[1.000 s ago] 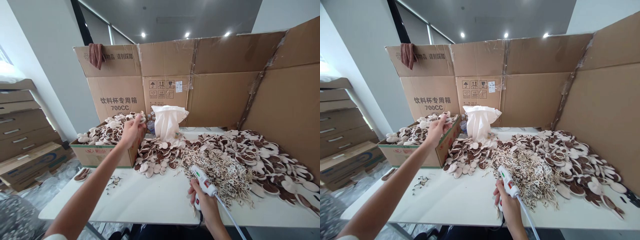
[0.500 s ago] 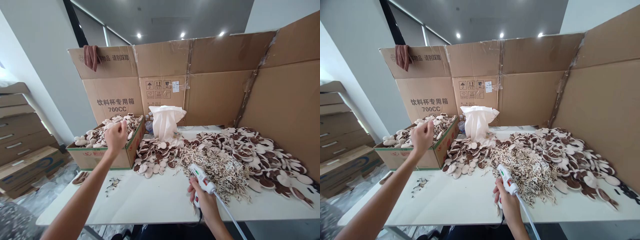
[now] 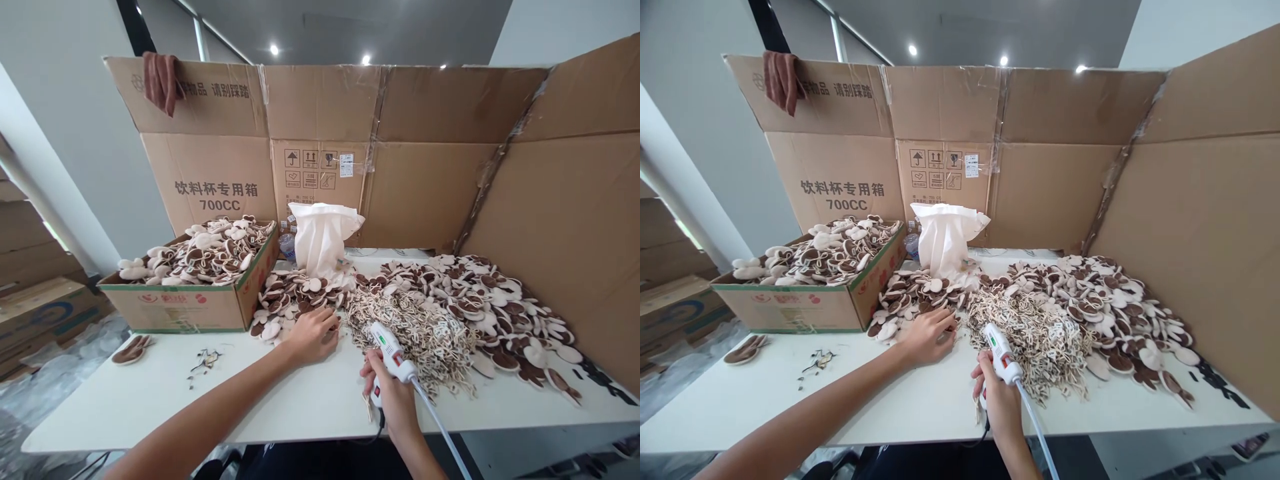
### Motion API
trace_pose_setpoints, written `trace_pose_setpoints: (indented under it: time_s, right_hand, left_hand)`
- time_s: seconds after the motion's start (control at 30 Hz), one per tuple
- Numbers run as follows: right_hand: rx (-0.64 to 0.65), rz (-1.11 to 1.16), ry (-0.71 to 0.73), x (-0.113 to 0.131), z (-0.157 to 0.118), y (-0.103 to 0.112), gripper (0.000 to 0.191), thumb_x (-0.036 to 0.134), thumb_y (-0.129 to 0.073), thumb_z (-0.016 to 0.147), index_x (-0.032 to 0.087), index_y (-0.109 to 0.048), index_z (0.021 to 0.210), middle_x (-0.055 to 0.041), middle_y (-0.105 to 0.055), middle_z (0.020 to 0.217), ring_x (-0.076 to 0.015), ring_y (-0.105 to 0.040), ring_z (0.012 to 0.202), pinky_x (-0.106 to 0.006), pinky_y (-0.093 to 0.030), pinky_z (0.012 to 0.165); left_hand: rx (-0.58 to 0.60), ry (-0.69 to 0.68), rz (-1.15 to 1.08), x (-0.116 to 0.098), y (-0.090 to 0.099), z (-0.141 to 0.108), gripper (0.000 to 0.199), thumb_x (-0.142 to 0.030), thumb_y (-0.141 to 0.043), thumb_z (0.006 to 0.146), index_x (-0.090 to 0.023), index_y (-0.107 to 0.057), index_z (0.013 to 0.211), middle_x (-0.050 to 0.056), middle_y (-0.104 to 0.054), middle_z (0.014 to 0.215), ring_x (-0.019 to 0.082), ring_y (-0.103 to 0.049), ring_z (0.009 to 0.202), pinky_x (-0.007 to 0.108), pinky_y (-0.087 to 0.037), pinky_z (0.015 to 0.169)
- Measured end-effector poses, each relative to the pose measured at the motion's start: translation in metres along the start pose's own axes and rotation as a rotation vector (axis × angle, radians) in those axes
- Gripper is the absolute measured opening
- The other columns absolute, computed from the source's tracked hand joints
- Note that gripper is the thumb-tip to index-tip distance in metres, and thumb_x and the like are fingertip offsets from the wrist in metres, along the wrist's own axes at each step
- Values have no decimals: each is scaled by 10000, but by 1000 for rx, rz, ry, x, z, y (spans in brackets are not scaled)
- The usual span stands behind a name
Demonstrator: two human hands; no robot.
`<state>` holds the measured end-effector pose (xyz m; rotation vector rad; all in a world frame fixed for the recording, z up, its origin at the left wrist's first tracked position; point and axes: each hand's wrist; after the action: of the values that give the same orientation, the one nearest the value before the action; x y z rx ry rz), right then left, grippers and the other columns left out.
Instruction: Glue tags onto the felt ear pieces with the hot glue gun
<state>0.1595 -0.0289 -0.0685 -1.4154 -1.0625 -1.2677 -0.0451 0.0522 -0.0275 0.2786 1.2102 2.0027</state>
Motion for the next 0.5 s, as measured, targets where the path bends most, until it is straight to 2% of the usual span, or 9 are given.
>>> trace_pose_setpoints:
  time_s: [0.2,0.3,0.5]
  right_hand:
    - [44,12,6,5,-4,1,389,598,-686,906,210,-667,915,3,-688,709,-133,-564,488,-276,-414,493]
    - [38,17,13,3,-3,1,402,610,-684,902,209,-661,901,9,-682,700,-127,-553,472,-273,-409,478]
    - [22,16,17,-2,1,1,456,661,-683,881,207,-670,908,15,-681,687,-121,-540,449,-270,-401,460]
  left_hand:
    - [-49,261,184,1,0,-4,221,-382,-589,960,-203,-615,832,88,-665,860,244,-644,802,348,-431,663]
    - [-42,291,210,0,-4,-4,188,-386,-617,947,-204,-621,905,99,-678,930,267,-663,856,353,-436,670]
    - [14,277,105,0,-11,-7,185,-341,-657,923,-219,-610,1054,84,-660,1059,262,-674,932,339,-477,702]
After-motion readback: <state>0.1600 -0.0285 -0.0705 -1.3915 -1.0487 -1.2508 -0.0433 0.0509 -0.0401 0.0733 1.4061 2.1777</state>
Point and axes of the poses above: each hand's wrist, its own z-axis towards the middle knuckle, its own y-axis out of the back of the hand, x = y × z
